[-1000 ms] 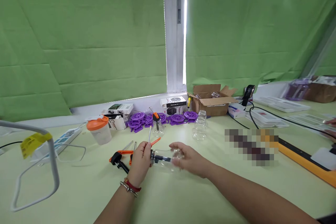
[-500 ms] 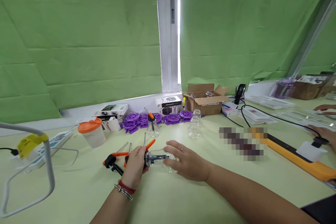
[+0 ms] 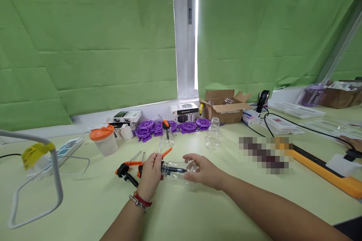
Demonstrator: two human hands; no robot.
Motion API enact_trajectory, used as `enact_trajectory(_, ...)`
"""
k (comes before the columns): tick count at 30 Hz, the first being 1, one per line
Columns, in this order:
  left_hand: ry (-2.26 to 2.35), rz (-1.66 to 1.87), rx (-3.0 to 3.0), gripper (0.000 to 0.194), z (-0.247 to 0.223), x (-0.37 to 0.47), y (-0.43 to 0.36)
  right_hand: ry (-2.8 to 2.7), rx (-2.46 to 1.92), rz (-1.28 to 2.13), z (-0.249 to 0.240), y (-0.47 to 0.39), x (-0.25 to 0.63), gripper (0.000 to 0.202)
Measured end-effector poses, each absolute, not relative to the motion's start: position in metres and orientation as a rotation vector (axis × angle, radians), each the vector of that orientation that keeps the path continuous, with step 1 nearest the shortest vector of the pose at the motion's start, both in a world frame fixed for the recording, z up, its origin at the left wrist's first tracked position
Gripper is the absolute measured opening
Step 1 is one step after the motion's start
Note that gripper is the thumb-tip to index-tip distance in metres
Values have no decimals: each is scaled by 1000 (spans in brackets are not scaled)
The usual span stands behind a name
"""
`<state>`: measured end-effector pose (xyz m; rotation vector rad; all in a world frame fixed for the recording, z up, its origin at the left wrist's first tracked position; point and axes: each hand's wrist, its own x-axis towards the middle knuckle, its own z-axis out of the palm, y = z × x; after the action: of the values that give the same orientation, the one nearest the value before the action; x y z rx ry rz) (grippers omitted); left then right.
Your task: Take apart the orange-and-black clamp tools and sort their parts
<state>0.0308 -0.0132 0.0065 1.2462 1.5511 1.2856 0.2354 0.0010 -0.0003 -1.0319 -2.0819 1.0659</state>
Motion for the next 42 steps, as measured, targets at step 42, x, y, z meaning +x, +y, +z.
enact_trajectory(42, 2333, 353, 1800, 9, 12, -28, -7, -1442, -1734, 258, -56, 121, 352, 97)
